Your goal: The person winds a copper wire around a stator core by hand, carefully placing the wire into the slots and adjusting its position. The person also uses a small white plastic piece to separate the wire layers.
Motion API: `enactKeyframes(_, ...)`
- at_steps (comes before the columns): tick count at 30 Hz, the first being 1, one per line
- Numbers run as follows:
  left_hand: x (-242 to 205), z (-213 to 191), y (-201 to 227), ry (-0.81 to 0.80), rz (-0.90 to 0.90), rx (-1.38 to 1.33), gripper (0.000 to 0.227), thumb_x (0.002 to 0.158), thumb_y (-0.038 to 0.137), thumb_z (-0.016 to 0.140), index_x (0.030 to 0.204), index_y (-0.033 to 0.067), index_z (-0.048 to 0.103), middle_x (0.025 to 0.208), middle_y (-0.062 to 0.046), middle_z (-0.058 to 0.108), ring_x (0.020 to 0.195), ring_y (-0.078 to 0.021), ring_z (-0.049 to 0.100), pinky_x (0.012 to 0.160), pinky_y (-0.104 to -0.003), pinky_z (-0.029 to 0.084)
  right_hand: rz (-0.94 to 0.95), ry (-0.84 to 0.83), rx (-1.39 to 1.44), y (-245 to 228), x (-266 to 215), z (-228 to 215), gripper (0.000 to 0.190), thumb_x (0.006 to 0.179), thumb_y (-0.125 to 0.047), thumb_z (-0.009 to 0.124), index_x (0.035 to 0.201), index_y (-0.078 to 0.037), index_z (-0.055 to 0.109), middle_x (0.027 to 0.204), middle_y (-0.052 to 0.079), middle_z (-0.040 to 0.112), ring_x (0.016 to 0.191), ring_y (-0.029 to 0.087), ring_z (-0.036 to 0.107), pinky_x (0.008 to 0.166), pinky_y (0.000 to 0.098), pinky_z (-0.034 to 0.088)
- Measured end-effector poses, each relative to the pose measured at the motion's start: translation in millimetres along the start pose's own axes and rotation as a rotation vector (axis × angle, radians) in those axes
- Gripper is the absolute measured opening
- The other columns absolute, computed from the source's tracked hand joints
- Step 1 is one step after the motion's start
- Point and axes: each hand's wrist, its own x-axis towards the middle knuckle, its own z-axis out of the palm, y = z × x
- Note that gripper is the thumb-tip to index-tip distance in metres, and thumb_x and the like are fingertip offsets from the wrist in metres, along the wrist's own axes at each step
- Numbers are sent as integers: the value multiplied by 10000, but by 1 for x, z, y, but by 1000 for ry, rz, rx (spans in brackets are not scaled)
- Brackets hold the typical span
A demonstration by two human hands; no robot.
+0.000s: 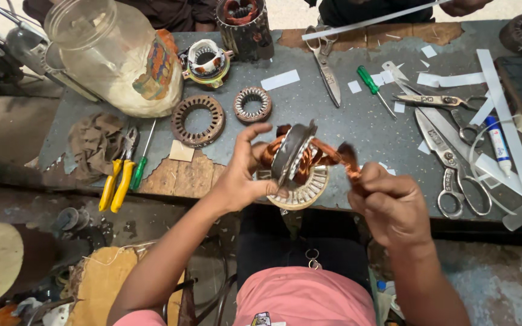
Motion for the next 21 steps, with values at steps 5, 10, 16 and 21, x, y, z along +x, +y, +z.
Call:
enactKeyframes(5,-13,-23,-34,-65,51,174,1065,794,21,883,1568,77,154,1382,-173,590,1273,-238,602,1136,-407,449,-15,-82,-955,-13,6,5,250,763,-19,837,1006,-74,816,778,18,606,668,122,576,577,266,440)
enactKeyframes(10,-18,-26,-32,-66,4,175,1055,841,36,872,1592,84,134,1417,-172,568,1279,-229,605,1120,-412,478,-343,-91,-1603,-1,21,25,187,765,-95,865,943,-94,809,720,36,581,589,167,583,542,335,459)
enactKeyframes(16,-6,-62,7,-79,118,167,625,953,89,698,1533,37,471,1464,-125,569,1386,-245,564,1191,-414,461,-441,65,-1658,24,21,41,146,780,-93,868,895,-93,777,739,36,587,624,208,591,575,370,462)
enactKeyframes(21,22,-68,-1,-48,6,653,217,898,46,699,1104,-10,736,1079,-102,772,1006,-215,750,880,-316,577,-460,109,-1678,38,24,45,191,766,-85,862,946,-72,799,735,48,585,622,233,591,583,388,469)
